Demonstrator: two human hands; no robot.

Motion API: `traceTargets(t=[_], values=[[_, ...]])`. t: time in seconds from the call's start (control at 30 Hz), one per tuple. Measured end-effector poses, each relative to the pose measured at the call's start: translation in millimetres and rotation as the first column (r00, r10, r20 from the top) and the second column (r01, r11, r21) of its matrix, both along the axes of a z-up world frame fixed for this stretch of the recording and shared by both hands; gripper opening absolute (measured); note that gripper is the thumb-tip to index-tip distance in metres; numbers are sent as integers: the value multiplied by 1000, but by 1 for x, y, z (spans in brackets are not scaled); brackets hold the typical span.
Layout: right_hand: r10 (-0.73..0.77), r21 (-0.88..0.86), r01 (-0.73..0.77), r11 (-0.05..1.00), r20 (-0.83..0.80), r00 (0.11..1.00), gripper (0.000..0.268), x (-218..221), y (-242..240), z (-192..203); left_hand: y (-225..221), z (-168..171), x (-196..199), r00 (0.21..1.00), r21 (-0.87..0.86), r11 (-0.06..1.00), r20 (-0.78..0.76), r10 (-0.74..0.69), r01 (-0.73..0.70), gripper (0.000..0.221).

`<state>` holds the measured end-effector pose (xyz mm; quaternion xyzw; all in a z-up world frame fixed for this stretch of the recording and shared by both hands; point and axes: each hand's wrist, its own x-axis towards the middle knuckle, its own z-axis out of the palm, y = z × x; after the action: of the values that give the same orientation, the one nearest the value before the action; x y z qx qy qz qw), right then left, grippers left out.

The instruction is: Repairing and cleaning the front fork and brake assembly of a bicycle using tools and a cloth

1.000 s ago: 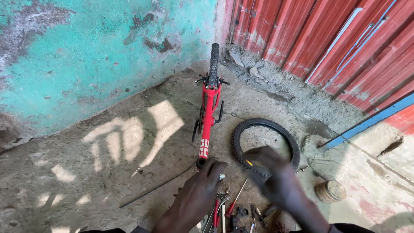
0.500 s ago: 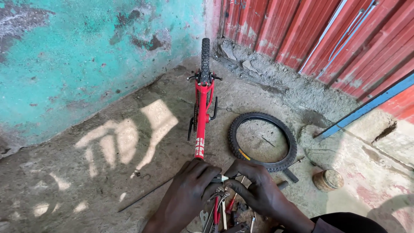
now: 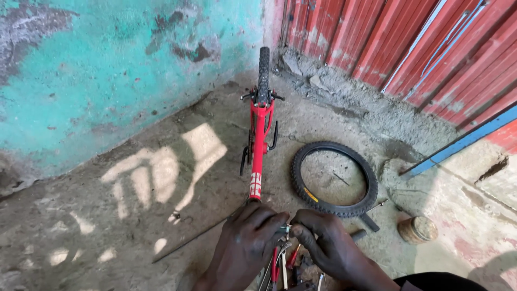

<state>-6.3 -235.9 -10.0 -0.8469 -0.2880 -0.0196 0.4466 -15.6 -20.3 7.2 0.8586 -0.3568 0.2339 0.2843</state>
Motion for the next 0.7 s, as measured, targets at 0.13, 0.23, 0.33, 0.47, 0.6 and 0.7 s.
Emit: traceTargets(t=[0.13,0.23,0.33,0.47,0.6,0.7], values=[[49,8,-51,999,109,993,31,-1,1,8,0,0,-1,998,-74,997,-62,-10,6,23],[51,12,-54,998,203,978,24,-1,3,14,-3,1,1,997,-134,991,-74,-19,9,14],[48,26,-56,998,253,966,25,-3,6,18,-3,-4,1,997,-187,982,-63,-46,33,14],[37,104,-67,992,267,963,31,-8,12,19,-6,-1,-3,999,-229,973,-20,-46,41,13],[28,113,-57,992,240,970,34,-11,14,18,-5,3,-6,999,-228,973,18,-39,43,13],[31,140,-66,988,234,972,34,-11,14,17,-4,2,-6,998,-219,975,58,-21,33,15]])
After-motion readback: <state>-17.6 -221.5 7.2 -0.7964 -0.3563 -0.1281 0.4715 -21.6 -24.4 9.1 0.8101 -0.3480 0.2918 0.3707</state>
